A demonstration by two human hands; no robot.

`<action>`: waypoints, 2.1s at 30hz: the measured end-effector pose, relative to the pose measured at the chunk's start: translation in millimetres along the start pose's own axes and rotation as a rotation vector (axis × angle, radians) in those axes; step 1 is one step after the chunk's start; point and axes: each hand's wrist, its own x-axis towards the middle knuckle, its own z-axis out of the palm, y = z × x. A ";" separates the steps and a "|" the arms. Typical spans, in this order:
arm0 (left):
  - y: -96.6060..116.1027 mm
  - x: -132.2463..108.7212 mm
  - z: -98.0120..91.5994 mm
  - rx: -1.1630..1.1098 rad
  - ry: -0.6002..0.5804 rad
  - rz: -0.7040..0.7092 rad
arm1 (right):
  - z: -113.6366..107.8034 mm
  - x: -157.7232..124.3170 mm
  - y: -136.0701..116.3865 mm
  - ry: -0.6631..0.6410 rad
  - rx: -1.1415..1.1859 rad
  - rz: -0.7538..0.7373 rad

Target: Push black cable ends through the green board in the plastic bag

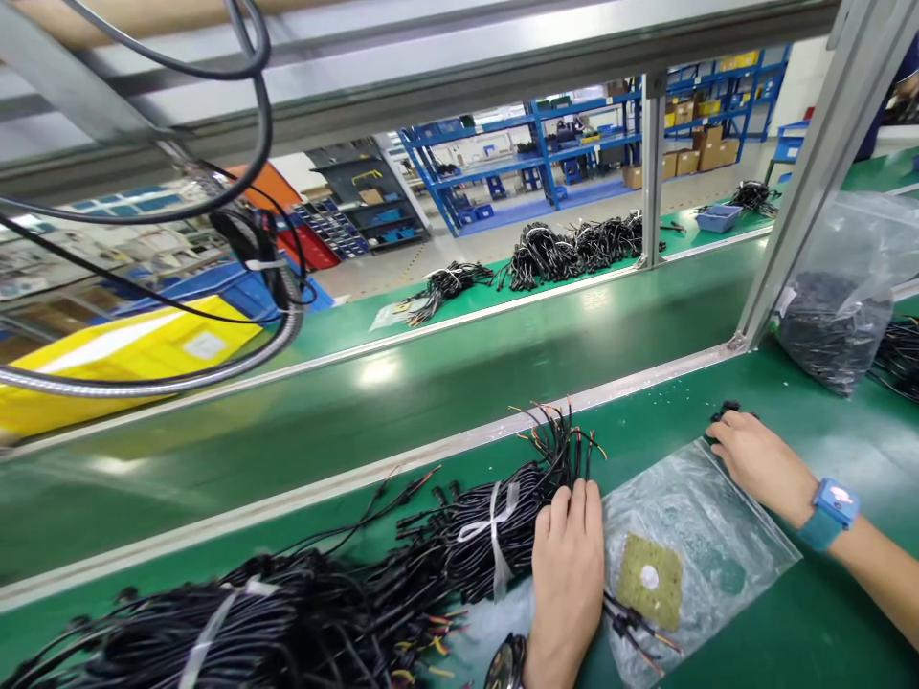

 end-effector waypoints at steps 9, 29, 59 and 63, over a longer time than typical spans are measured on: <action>1.8 6.8 -0.5 0.007 -0.055 -0.019 | -16.4 -0.9 -18.0 0.096 -0.025 0.000; -4.9 -1.2 -14.5 -0.521 -0.214 0.280 | -23.6 -12.7 -53.7 0.089 0.497 -0.543; -0.8 5.8 -18.9 -0.306 -0.453 0.185 | -17.4 -22.4 -85.8 -0.080 0.564 -0.438; -1.5 1.2 -14.9 -0.359 -0.315 0.186 | -16.5 -20.4 -81.9 -0.069 0.648 -0.361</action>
